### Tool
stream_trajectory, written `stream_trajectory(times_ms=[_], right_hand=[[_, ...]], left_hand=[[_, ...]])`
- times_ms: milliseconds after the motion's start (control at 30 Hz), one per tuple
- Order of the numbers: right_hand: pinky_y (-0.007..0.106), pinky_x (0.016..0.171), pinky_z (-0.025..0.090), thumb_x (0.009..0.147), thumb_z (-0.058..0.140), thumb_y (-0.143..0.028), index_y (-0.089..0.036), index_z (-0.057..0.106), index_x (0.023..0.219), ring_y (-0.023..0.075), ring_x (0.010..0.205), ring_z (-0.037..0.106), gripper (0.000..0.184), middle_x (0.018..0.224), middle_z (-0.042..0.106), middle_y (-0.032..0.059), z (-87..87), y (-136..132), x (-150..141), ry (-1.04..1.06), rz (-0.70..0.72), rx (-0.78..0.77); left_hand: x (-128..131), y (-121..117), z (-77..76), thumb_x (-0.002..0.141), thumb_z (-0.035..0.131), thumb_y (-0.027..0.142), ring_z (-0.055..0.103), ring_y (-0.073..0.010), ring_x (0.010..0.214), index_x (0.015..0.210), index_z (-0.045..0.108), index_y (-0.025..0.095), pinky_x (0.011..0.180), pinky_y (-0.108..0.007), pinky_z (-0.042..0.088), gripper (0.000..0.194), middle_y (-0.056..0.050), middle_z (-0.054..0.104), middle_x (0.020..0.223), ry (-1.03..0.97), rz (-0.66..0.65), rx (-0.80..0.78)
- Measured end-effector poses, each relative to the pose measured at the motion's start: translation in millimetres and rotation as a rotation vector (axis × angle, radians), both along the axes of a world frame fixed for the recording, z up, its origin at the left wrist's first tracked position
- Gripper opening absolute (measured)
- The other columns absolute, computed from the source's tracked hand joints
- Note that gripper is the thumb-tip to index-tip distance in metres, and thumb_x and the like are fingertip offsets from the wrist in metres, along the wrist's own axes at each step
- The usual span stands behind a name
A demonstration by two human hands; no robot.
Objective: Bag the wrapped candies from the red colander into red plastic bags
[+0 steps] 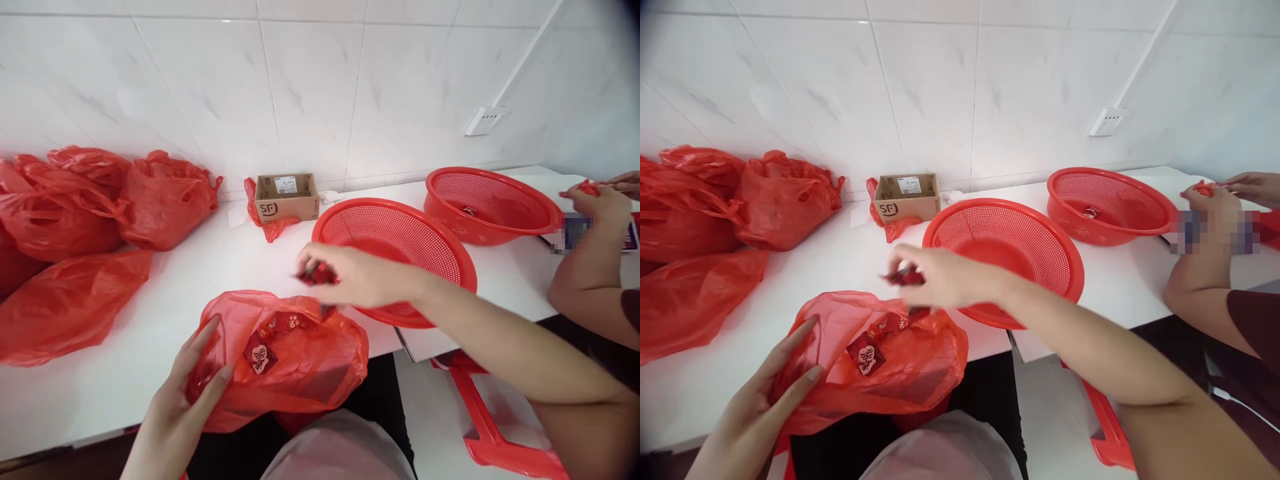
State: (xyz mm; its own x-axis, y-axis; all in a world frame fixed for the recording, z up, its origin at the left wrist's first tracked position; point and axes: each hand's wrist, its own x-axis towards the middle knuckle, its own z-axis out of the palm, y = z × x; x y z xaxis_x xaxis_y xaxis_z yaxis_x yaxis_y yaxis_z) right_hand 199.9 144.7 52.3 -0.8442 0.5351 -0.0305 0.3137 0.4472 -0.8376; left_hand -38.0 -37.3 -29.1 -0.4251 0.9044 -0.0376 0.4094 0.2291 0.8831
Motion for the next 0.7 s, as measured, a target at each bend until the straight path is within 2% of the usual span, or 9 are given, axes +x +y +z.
stream_trajectory(times_ms=[67,133,233,333,400,467,567,700], right_hand=[[0.03,0.08,0.054,0.089,0.061,-0.03,-0.025,0.054,0.118,0.015,0.091,0.064,0.03,0.112,0.063,0.0043,-1.2,-21.7,-11.2,-0.005,0.046,0.081],[0.035,0.086,0.052,0.09,0.061,-0.038,-0.026,0.051,0.128,0.0169,0.094,0.063,0.041,0.125,0.059,0.0079,-4.8,-25.1,-13.0,-0.024,0.001,0.161],[0.036,0.084,0.051,0.092,0.057,-0.044,-0.026,0.051,0.129,0.0168,0.089,0.063,0.042,0.124,0.06,0.008,-13.6,-1.1,-3.6,-0.04,-0.166,0.256],[0.04,0.087,0.049,0.093,0.053,-0.045,-0.023,0.059,0.12,0.0235,0.101,0.062,0.035,0.116,0.065,0.0092,-26.2,27.7,13.6,-0.214,-0.287,0.366],[0.043,0.09,0.047,0.095,0.049,-0.042,-0.023,0.062,0.118,0.0274,0.109,0.061,0.033,0.118,0.065,0.0114,-37.5,37.2,24.2,-0.355,-0.271,0.375],[0.044,0.088,0.048,0.095,0.049,-0.036,-0.023,0.065,0.117,0.0292,0.108,0.062,0.031,0.12,0.064,0.012,-49.4,38.6,32.0,-0.417,-0.242,0.329],[0.042,0.083,0.051,0.093,0.054,-0.03,-0.02,0.068,0.113,0.0287,0.102,0.063,0.026,0.119,0.065,0.0107,-63.6,34.3,38.7,-0.388,-0.291,0.271],[0.037,0.085,0.053,0.095,0.056,-0.037,-0.021,0.064,0.114,0.0233,0.104,0.062,0.026,0.12,0.063,0.0065,-70.1,31.6,43.5,-0.321,-0.393,0.267]], left_hand=[[5.7,2.6,1.3,0.08,0.066,0.05,0.031,-0.0295,0.145,0.141,0.05,0.035,0.121,-0.046,0.02,0.065,0.0,0.044,0.153,-0.022,0.008,0.023],[7.1,3.0,-0.4,0.08,0.067,0.05,0.032,-0.0292,0.145,0.141,0.05,0.034,0.121,-0.047,0.021,0.066,-0.001,0.044,0.153,-0.045,0.008,0.039],[4.4,0.4,-3.9,0.08,0.067,0.05,0.033,-0.0277,0.144,0.142,0.048,0.033,0.12,-0.046,0.022,0.067,-0.003,0.045,0.152,-0.057,0.032,0.047],[1.0,-0.9,-4.4,0.081,0.066,0.049,0.034,-0.0256,0.144,0.143,0.047,0.034,0.12,-0.043,0.023,0.067,-0.002,0.046,0.152,-0.087,0.054,0.051],[-0.5,0.7,-3.8,0.082,0.067,0.048,0.033,-0.0256,0.144,0.144,0.045,0.033,0.12,-0.042,0.024,0.068,-0.002,0.045,0.152,-0.104,0.055,0.048],[-1.5,4.7,-3.2,0.082,0.067,0.047,0.032,-0.0265,0.145,0.146,0.044,0.033,0.12,-0.043,0.024,0.069,-0.003,0.044,0.153,-0.098,0.061,0.032],[-2.7,14.6,-1.5,0.081,0.068,0.046,0.037,-0.0292,0.142,0.147,0.042,0.033,0.117,-0.045,0.03,0.071,-0.004,0.045,0.153,-0.153,0.084,0.022],[-4.2,35.2,6.8,0.08,0.069,0.045,0.045,-0.03,0.136,0.146,0.042,0.034,0.112,-0.045,0.039,0.073,-0.001,0.045,0.153,-0.223,0.099,0.049]])
